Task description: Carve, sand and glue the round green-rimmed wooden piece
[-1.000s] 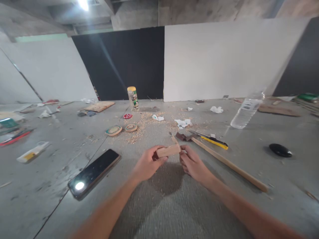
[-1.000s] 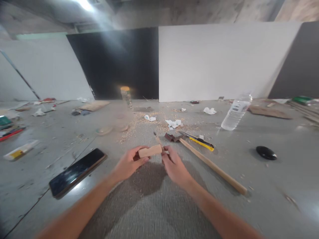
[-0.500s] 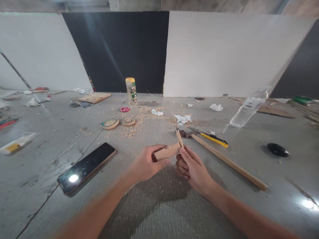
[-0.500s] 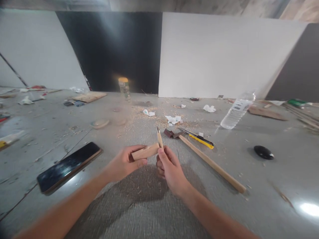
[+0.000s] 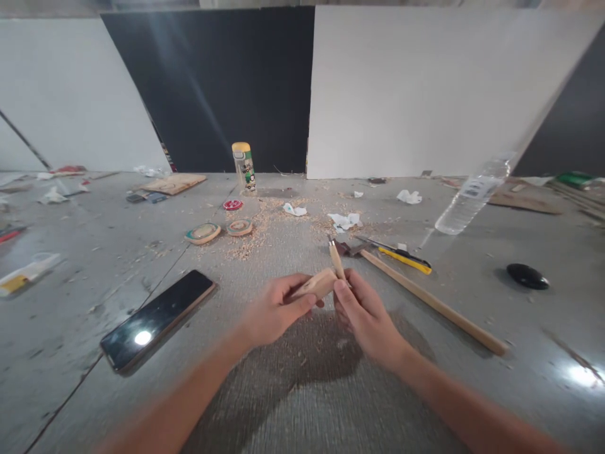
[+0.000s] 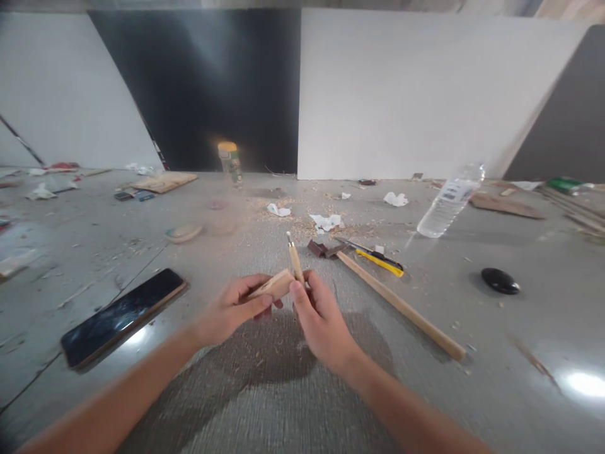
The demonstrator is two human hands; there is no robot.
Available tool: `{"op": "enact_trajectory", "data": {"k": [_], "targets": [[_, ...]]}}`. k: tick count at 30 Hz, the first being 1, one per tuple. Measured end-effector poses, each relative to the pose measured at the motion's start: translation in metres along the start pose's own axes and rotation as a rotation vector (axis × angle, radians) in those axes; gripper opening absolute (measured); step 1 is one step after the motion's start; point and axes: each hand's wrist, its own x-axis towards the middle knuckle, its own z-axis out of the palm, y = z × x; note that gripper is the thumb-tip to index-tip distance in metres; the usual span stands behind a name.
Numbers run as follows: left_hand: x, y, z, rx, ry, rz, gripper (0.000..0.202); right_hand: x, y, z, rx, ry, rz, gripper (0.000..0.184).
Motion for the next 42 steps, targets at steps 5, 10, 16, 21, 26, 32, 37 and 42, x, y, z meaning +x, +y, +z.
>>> {"op": "enact_trajectory", "data": {"k": [5,10,16,21,26,32,37,42], "targets": [[0.003,-0.009,0.006,-0.155,0.074,0.018,0.016,-0.004,-0.007,0.001,-0.264,-0.051,-0.095,0.025],[0.003,-0.011,0.005,-0.487,0.117,-0.025,0.018,-0.005,-0.013,0.0,-0.404,-0.062,-0.103,0.025],[0.004,-0.008,0.003,-0.453,0.122,0.076,0.028,-0.011,-0.013,0.005,-0.537,-0.175,-0.086,0.024],[0.004,-0.008,0.005,-0.506,0.173,0.041,0.034,-0.016,-0.015,0.009,-0.561,-0.245,-0.069,0.026],[0.003,-0.01,0.004,-0.52,0.187,0.055,0.034,-0.017,-0.016,0.01,-0.587,-0.244,-0.1,0.026],[0.002,-0.014,0.005,-0.52,0.158,0.077,0.028,-0.018,-0.014,0.013,-0.613,-0.231,-0.109,0.025],[0.001,-0.013,0.006,-0.506,0.188,0.096,0.028,-0.019,-0.013,0.013,-0.628,-0.217,-0.123,0.027],[0.002,-0.011,0.008,-0.461,0.167,0.12,0.028,-0.02,-0.013,0.014,-0.618,-0.223,-0.129,0.028]]}}
